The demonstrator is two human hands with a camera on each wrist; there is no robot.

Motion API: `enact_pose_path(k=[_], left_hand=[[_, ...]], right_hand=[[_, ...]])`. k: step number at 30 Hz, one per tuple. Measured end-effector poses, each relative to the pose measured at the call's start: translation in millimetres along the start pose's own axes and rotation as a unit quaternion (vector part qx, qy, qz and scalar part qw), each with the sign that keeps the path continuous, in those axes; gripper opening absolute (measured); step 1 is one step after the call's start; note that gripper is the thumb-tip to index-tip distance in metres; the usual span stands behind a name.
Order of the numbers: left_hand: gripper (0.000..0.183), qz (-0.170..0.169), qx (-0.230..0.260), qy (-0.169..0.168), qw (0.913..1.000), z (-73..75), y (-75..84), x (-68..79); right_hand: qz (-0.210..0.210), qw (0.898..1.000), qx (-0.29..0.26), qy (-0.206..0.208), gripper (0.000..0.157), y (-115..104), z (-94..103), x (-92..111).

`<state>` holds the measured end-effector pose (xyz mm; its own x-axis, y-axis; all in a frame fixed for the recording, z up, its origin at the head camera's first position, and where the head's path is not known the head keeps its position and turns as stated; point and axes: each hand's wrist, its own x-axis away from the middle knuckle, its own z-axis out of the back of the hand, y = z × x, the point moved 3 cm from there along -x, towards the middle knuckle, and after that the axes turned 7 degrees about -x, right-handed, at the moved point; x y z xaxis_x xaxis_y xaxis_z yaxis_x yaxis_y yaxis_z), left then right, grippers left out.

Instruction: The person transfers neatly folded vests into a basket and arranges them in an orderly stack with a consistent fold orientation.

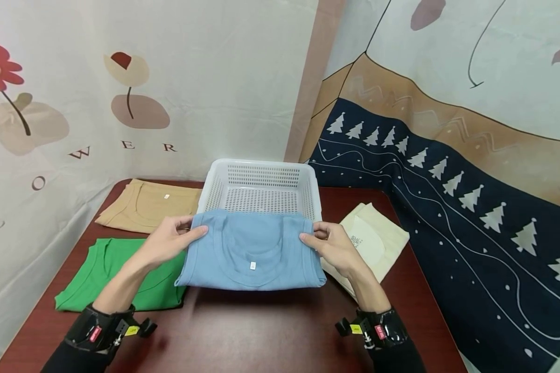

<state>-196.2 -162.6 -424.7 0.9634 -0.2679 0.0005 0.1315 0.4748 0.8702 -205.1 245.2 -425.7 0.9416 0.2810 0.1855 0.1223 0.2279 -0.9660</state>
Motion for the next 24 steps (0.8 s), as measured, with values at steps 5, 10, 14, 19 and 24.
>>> enact_pose_path(k=[5,10,14,19,24], left_hand=[[0.047,-0.007,0.007,-0.005,0.9999,6.5,5.2,-11.3],[0.046,-0.018,0.021,-0.015,0.9995,10.9,10.7,-23.4],[0.045,-0.021,0.030,-0.018,0.9992,16.0,14.9,-33.5],[0.043,-0.021,0.037,-0.015,0.9990,23.2,21.2,-47.5],[0.040,-0.016,0.023,0.000,0.9996,29.8,25.2,-62.3]], right_hand=[[0.001,1.000,-0.003,0.002,0.043,-8,5.4,-7],[0.003,1.000,-0.004,0.011,0.043,-15,11.8,-14],[0.006,1.000,-0.015,0.019,0.039,-22,15.0,-20],[0.006,0.999,-0.030,0.030,0.038,-33,16.2,-30],[0.001,0.999,-0.029,0.042,0.039,-42,19.0,-41]])
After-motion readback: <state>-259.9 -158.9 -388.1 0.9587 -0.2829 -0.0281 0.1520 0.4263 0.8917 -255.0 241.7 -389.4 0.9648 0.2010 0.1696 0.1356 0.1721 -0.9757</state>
